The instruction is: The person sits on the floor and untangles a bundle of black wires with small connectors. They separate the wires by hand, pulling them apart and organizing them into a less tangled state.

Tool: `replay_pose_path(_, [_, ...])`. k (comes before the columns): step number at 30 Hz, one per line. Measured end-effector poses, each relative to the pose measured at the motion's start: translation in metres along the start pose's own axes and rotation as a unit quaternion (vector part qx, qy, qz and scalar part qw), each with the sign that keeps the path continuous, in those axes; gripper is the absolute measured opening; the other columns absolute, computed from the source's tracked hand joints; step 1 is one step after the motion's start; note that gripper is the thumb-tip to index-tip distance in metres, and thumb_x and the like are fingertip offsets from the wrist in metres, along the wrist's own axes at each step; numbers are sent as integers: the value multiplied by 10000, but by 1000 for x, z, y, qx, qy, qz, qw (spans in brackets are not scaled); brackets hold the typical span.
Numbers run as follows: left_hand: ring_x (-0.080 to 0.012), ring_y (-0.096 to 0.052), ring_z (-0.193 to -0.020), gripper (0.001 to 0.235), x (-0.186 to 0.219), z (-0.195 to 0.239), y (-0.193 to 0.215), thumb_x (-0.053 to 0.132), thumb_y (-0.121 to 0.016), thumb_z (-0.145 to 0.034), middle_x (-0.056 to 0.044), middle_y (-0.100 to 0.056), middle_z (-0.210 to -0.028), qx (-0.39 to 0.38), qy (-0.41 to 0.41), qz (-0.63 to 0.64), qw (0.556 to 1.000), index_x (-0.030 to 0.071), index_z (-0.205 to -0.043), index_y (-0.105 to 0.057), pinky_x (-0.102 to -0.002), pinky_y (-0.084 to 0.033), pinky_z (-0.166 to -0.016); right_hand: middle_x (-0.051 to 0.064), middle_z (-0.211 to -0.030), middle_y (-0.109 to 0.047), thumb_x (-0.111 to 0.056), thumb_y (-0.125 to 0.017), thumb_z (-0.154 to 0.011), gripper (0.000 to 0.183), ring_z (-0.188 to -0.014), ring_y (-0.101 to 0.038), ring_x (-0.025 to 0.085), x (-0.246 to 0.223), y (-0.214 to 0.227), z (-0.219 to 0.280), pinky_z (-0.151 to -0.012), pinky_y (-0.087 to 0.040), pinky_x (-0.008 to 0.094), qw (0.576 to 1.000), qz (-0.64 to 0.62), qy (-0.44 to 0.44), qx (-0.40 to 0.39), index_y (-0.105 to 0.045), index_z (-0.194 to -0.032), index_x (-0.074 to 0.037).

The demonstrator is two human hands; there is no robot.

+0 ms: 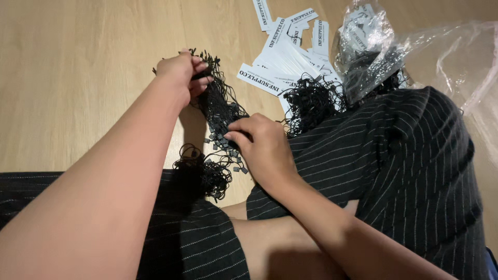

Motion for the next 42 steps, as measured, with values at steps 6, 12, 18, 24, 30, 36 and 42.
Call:
replay_pose_path(6, [-242, -607, -806, 493, 22, 2, 1, 508, -390, -993, -3, -647, -851, 20, -119, -237, 964, 226, -776, -731, -397, -455, -761, 5, -913, -654, -508, -766, -895, 358, -939, -654, 257, -9, -1, 2, -639, -523, 471, 989, 143, -21, -38, -794, -1102, -217])
replay_pose_path(12, [-492, -570, -1320, 741, 16, 31, 21, 657, -412, -957, -250, -667, -1302, 14, -201, -496, 844, 69, -1301, -705, -623, -463, -1049, 77, -881, -738, -418, -827, -856, 324, -872, -728, 298, -48, -20, 30, -777, -589, 420, 960, 106, 52, -254, -786, -1013, -137])
replay_pose_path(18, [-470, -458, -1433, 573, -47, 151, 32, 348, -545, -934, -203, -532, -1488, -111, -139, -711, 680, 103, -1447, -619, -572, -396, -1143, 81, -1025, -728, -355, -747, -903, 247, -1067, -699, 384, -34, -41, 45, -893, -584, 500, 929, 132, 63, -341, -744, -1074, -176])
replay_pose_path(24, [-431, -678, -1126, 357, -88, 118, 38, 199, -544, -929, -156, -740, -1098, -100, -200, -685, 693, 128, -1157, -810, -487, -482, -931, 67, -1038, -722, -218, -701, -968, 148, -1039, -718, 338, -30, -22, 43, -865, -602, 451, 938, 181, 11, -294, -741, -1100, -166])
replay_pose_path(30, [-413, -685, -1202, 336, -69, 146, 39, 337, -607, -952, -139, -777, -1166, -98, -168, -666, 720, 137, -1094, -836, -478, -402, -1024, 62, -1010, -730, -191, -743, -939, 82, -1029, -735, 353, -10, -31, 49, -875, -603, 459, 910, 231, -69, -337, -732, -1006, -145])
replay_pose_path(36, [-387, -726, -1130, 279, -77, 129, 27, 314, -579, -915, -97, -806, -1051, -100, -241, -646, 717, 185, -972, -821, -480, -365, -1033, 79, -930, -728, -176, -624, -991, 108, -948, -748, 333, -11, -28, 45, -809, -605, 424, 928, 223, -41, -294, -716, -950, -139])
replay_pose_path(42, [-417, -715, -1127, 195, -61, 166, 24, 263, -642, -935, -99, -805, -1022, -121, -285, -596, 741, 172, -991, -806, -451, -421, -1065, 144, -1002, -755, -161, -613, -982, 106, -1027, -735, 385, -7, -26, 45, -867, -597, 457, 937, 190, -46, -291, -702, -1014, -114])
Point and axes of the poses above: each hand's wrist, its own z-axis away from the middle knuckle, its own y-axis out of the back of the hand, x = y × z, the point moved 10 cm from there along -z, towards the middle knuckle
